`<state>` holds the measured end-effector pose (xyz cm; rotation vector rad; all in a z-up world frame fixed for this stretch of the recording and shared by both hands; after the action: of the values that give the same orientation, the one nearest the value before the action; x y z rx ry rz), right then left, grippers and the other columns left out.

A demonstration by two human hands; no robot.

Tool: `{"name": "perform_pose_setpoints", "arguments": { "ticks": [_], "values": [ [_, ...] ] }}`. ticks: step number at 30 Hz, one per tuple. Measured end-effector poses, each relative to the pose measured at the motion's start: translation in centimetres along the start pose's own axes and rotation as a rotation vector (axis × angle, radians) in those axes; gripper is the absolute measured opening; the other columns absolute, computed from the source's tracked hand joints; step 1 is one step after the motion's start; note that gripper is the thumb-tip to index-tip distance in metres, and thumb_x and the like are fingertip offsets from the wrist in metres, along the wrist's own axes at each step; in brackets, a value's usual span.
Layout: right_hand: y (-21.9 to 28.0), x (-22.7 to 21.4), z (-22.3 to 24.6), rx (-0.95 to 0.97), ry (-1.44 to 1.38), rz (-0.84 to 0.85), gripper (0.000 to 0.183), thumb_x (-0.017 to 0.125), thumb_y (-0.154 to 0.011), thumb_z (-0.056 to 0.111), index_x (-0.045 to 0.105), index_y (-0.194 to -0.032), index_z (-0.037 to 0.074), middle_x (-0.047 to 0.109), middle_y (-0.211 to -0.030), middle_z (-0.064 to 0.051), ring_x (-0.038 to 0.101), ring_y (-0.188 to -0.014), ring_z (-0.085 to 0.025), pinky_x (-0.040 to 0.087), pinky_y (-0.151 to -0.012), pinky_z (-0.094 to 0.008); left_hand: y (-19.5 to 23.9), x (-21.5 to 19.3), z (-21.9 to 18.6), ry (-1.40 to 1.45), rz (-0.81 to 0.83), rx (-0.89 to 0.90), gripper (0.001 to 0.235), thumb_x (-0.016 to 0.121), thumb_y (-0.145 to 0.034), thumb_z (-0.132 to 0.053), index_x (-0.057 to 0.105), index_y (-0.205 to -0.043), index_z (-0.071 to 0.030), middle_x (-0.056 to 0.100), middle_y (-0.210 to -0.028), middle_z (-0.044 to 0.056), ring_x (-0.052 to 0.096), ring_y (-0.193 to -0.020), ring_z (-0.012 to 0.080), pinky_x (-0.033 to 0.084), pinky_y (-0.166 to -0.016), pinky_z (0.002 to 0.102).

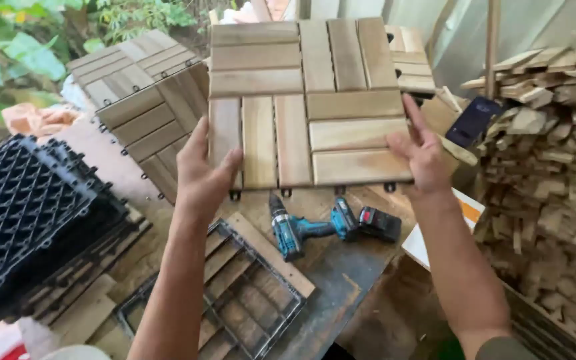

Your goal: Arranging small wooden blocks into a metal frame to create a patterned wooden tile.

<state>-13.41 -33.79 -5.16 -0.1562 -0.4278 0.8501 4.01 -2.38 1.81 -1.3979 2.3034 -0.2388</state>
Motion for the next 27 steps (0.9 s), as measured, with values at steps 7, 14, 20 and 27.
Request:
{"name": "perform_pose_setpoints", "arguments": {
  "ticks": [7, 14, 20, 27],
  "values": [
    [-16.3, -7.6, 2.2, 0.083, -0.068, -0.044, 0.075, 0.065, -0.086, 0.010, 0.043, -0.157, 0.010, 0.063, -0.147, -0.013, 0.071, -0.118, -0.024, 0.064, -0.091, -0.031, -11.6, 11.0, 0.8, 0.508, 0.112, 0.000, 0.094, 0.075, -0.084, 0.007, 0.016, -0.157, 0.005, 0.031, -0.160, 0.031, 0.051, -0.140, 0.0449, 0.052, -0.113, 0.045],
    [-20.3, -15.3, -5.6, -0.117, 1.343, -0.170, 0.072, 0.072, -0.088, 0.068, 0.064, -0.145, 0.025, 0.054, -0.147, -0.013, 0.055, -0.129, -0.041, 0.043, -0.107, -0.051, -8.2, 15.7, 10.9, 0.431, 0.250, 0.097, 0.080, 0.070, -0.086, 0.001, 0.032, -0.156, 0.011, 0.032, -0.157, 0.038, 0.026, -0.148, 0.0458, 0.028, -0.121, 0.051],
    [-5.4, 1.7, -0.5, -1.082, 1.396, -0.143, 0.040, 0.082, -0.106, 0.020, 0.080, -0.132, -0.011, 0.067, -0.141, -0.034, 0.059, -0.126, -0.051, 0.046, -0.105, -0.057, 4.3, 7.6, 14.5, -0.094, 0.190, 0.103, 0.067, 0.075, -0.088, -0.027, 0.051, -0.147, -0.006, 0.053, -0.153, 0.020, 0.052, -0.142, 0.0297, 0.043, -0.113, 0.038],
    [16.1, 20.5, -12.8, -0.450, 0.617, 0.939, 0.042, 0.078, -0.081, 0.018, 0.072, -0.122, 0.009, 0.068, -0.135, -0.012, 0.067, -0.123, -0.022, 0.048, -0.112, -0.035, 26.1, -8.7, 19.9, -0.417, -0.307, -0.189, 0.051, 0.079, -0.086, -0.023, 0.064, -0.130, -0.002, 0.068, -0.132, 0.019, 0.063, -0.126, 0.0336, 0.048, -0.109, 0.043]
  ]
}}
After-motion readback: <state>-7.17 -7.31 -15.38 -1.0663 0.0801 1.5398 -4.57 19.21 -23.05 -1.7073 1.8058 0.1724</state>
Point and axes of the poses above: each hand's wrist, its own y-axis away from the middle knuckle, its own x-axis out of the palm, z = x × y, the point moved 5 cm from there along -y, towards the middle knuckle
